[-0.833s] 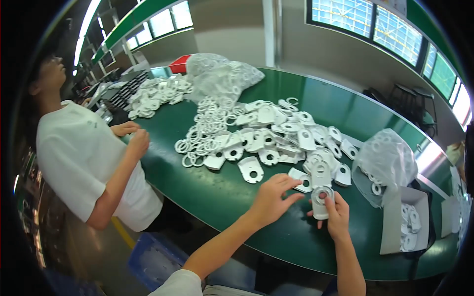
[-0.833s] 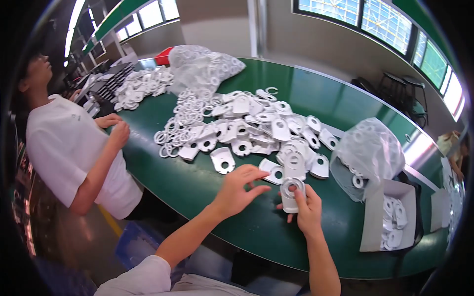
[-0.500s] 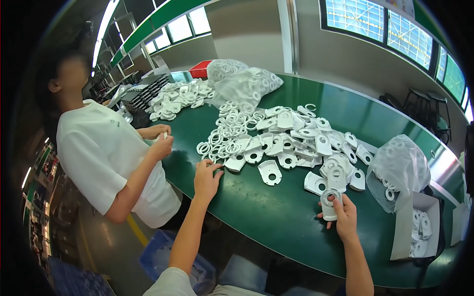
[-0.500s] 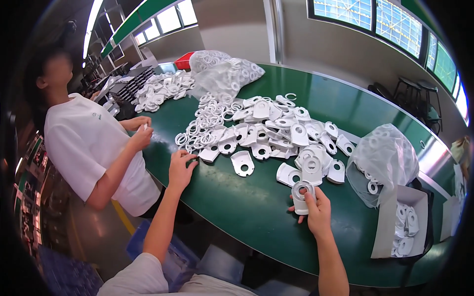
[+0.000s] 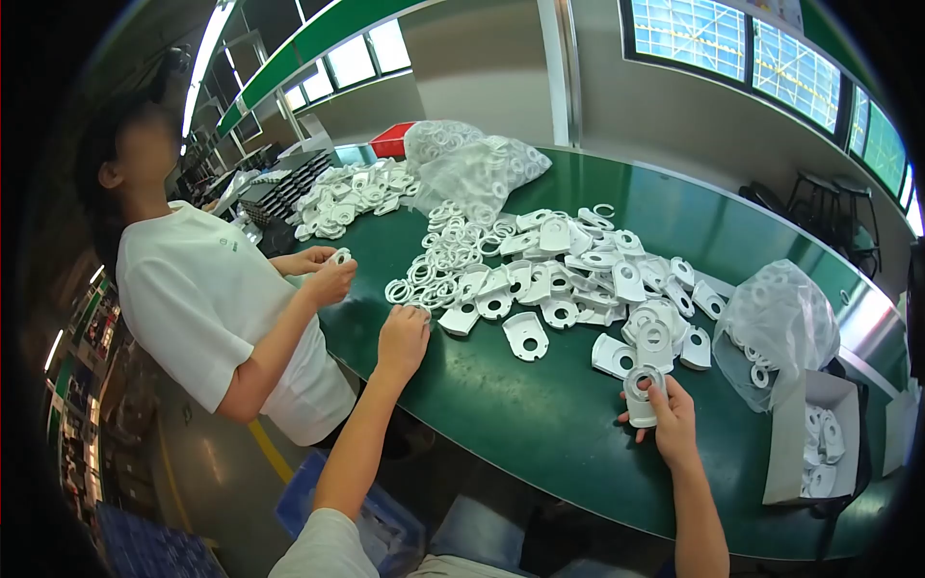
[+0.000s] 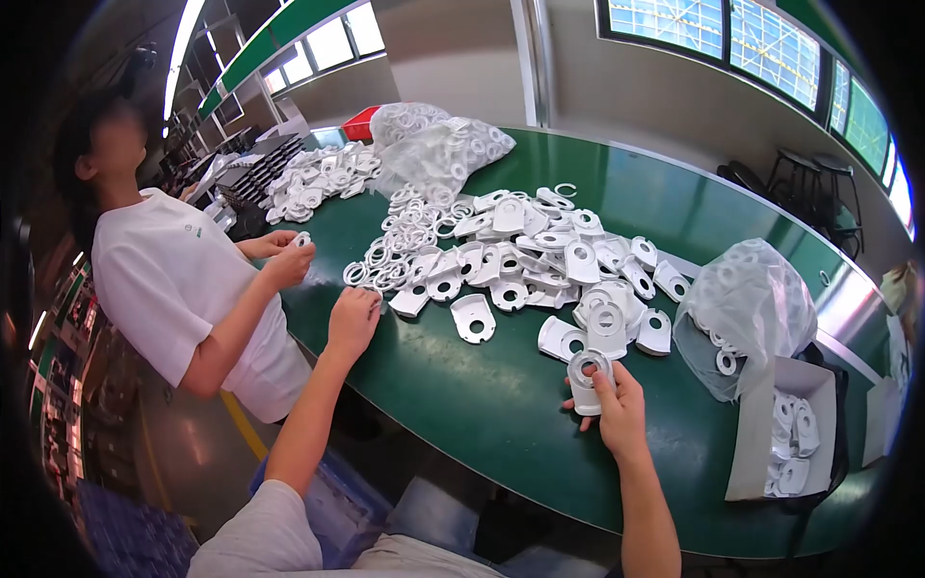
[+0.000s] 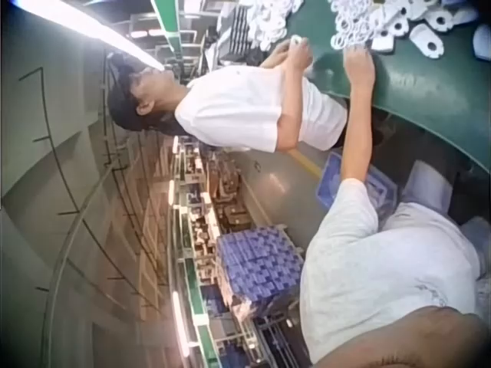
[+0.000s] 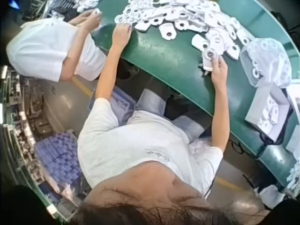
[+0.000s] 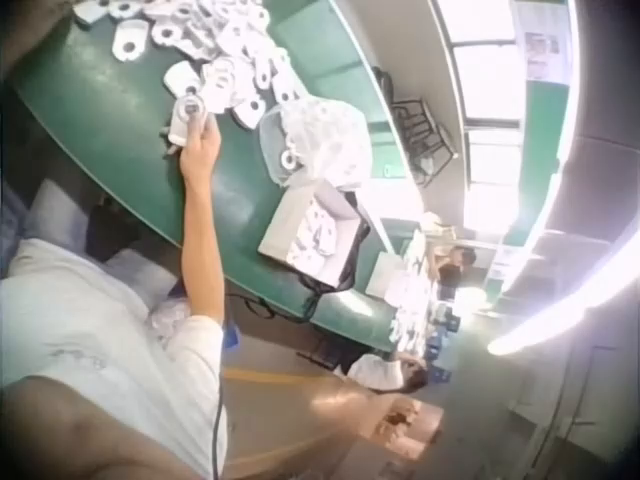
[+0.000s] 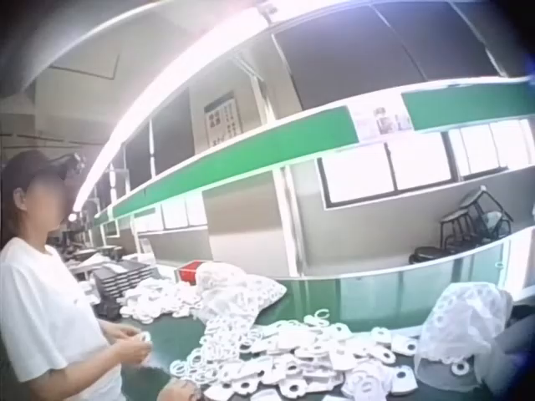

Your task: Assembling small white plastic parts on a factory workbench.

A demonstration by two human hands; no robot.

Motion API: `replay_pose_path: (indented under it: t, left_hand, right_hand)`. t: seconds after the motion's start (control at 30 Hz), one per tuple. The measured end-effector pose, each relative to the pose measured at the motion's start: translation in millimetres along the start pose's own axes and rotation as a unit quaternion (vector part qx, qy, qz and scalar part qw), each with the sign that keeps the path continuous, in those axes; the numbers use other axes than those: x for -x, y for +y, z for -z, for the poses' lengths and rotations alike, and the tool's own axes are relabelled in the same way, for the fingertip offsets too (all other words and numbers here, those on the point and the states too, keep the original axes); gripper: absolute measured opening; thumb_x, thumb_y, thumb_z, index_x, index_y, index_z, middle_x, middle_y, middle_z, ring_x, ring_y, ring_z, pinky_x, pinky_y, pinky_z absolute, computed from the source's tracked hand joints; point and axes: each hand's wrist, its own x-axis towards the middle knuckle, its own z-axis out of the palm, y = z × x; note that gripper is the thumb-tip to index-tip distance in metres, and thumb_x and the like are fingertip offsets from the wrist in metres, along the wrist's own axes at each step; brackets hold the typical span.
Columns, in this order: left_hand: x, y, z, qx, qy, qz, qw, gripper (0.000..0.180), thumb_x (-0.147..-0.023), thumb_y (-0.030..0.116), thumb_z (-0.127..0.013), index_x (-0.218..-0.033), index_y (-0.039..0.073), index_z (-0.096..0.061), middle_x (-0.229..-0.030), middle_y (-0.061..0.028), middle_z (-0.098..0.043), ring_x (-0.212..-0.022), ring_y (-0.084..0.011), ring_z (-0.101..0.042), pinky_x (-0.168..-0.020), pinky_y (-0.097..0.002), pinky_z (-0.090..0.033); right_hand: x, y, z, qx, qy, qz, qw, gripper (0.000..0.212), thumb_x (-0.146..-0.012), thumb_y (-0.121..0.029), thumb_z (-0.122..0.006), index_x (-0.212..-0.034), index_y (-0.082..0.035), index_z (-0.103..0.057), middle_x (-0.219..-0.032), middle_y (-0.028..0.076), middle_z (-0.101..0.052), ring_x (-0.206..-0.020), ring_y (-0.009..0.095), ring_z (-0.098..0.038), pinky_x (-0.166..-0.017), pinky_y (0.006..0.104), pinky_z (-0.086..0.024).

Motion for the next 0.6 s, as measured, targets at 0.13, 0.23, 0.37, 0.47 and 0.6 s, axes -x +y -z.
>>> replay_pose_path:
  t: [0.13,0.23,0.37,0.47,0.6]
  left_hand:
    - [-15.3,14.9,7.0,-0.014,0.114,0.013,0.993,0.021,-0.074,0.0,-0.06,-0.094,0.002,-0.064,-0.076,-0.0092,-0.056,-0.073,-0.0252,-0.056,-0.066,-0.0361,-0.046]
    - [-33.7,37.2,2.8,0.295,0.079,0.208,0.929,0.028,-0.079,-0.001,-0.056,-0.106,-0.001,-0.064,-0.069,-0.003,-0.053,-0.06,-0.0136,-0.051,-0.057,-0.0286,-0.043]
    - [-59.9,105.8,20.2,0.646,-0.143,0.241,0.711,0.027,-0.087,0.003,-0.053,-0.112,0.0,-0.063,-0.071,0.0019,-0.055,-0.06,-0.0055,-0.049,-0.048,-0.0206,-0.038]
    - [-71.4,178.0,13.5,0.681,-0.267,0.14,0.667,0.029,-0.089,0.004,-0.054,-0.116,-0.002,-0.06,-0.079,0.0001,-0.055,-0.068,-0.0073,-0.055,-0.049,-0.0207,-0.044]
    - [-77.6,240.8,-10.2,0.722,-0.321,0.095,0.606,0.031,-0.088,0.003,-0.057,-0.117,-0.004,-0.057,-0.09,-0.0074,-0.06,-0.081,-0.0137,-0.062,-0.064,-0.0291,-0.059]
  right_hand:
    - [1.4,-2.9,-1.2,-0.001,-0.007,-0.004,1.0,0.021,-0.098,-0.021,-0.042,-0.104,-0.001,-0.05,-0.095,0.018,-0.064,-0.067,0.022,-0.067,-0.039,0.0229,-0.046]
    - [1.0,-3.5,2.2,-0.013,-0.003,-0.015,1.0,0.022,-0.098,-0.021,-0.042,-0.106,-0.001,-0.05,-0.095,0.018,-0.064,-0.067,0.022,-0.068,-0.039,0.0232,-0.046]
    - [-1.7,-4.3,4.2,-0.057,0.006,-0.067,0.996,0.027,-0.099,-0.023,-0.04,-0.112,0.0,-0.049,-0.096,0.018,-0.064,-0.07,0.023,-0.068,-0.039,0.0231,-0.046]
    - [-2.2,-5.1,5.4,-0.082,0.02,-0.082,0.993,0.03,-0.099,-0.025,-0.041,-0.115,-0.001,-0.049,-0.098,0.018,-0.064,-0.073,0.024,-0.068,-0.045,0.0248,-0.049]
    - [-0.1,-5.0,9.1,-0.114,0.043,-0.097,0.988,0.032,-0.1,-0.028,-0.041,-0.117,-0.002,-0.049,-0.102,0.018,-0.063,-0.079,0.026,-0.068,-0.053,0.0273,-0.053]
